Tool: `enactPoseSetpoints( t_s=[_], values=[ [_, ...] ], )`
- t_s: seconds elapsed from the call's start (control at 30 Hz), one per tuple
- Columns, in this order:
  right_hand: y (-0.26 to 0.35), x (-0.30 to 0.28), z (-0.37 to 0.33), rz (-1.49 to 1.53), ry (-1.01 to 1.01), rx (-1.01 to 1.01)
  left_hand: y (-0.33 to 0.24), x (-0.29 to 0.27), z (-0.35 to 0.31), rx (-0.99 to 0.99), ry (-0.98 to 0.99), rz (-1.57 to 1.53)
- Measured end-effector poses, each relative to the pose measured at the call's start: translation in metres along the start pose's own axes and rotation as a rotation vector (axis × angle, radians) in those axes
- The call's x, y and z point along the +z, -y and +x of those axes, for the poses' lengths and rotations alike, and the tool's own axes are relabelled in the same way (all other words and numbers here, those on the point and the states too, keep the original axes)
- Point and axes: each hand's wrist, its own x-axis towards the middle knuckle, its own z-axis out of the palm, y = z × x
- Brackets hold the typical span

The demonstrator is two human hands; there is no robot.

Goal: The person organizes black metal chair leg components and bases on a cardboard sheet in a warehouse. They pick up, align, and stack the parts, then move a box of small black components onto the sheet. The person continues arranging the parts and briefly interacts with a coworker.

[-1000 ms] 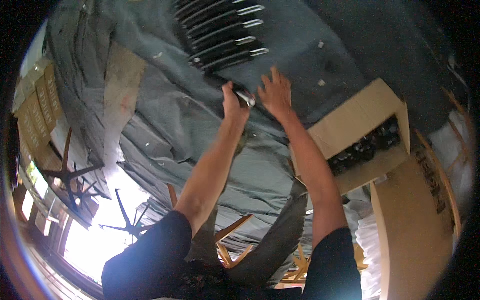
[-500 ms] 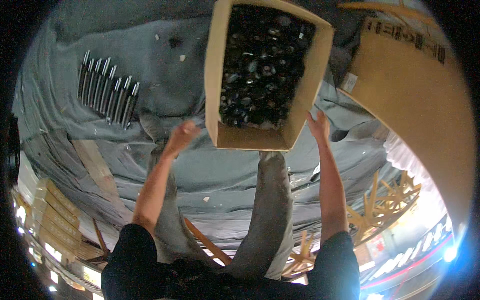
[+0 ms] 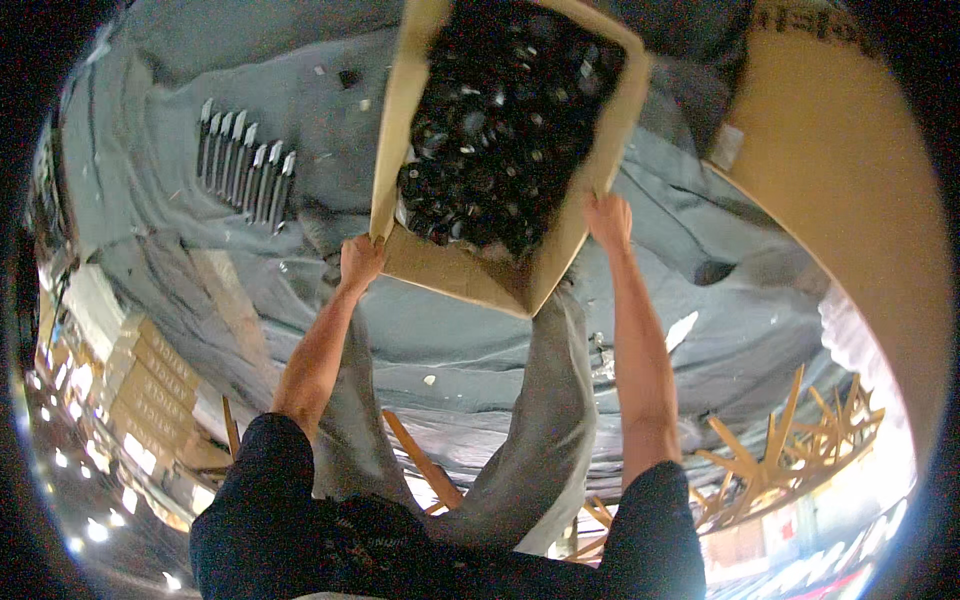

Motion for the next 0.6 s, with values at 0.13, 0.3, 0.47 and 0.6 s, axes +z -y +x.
enactPoseSetpoints(
  t_s=[0.13, 0.3, 0.47, 0.6],
  values=[
    [0.034, 0.072, -0.103, 0.377, -0.092, 0.265, 0.092, -0.008, 0.012, 0.067, -0.084, 0.132],
    [0.045, 0.139, -0.18, 0.933, 0.422, 0.827, 0.12, -0.002, -0.006, -0.342, -0.462, -0.333],
    [0.018, 0.038, -0.137, -0.077, -0.439, 0.32, 0.11, 0.072, -0.088, -0.77, 0.247, -0.954],
    [0.058, -0.057, -0.031, -0.216, -0.11, 0.115, 0.106, 0.127, -0.093, -0.648, -0.066, -0.994]
  ],
)
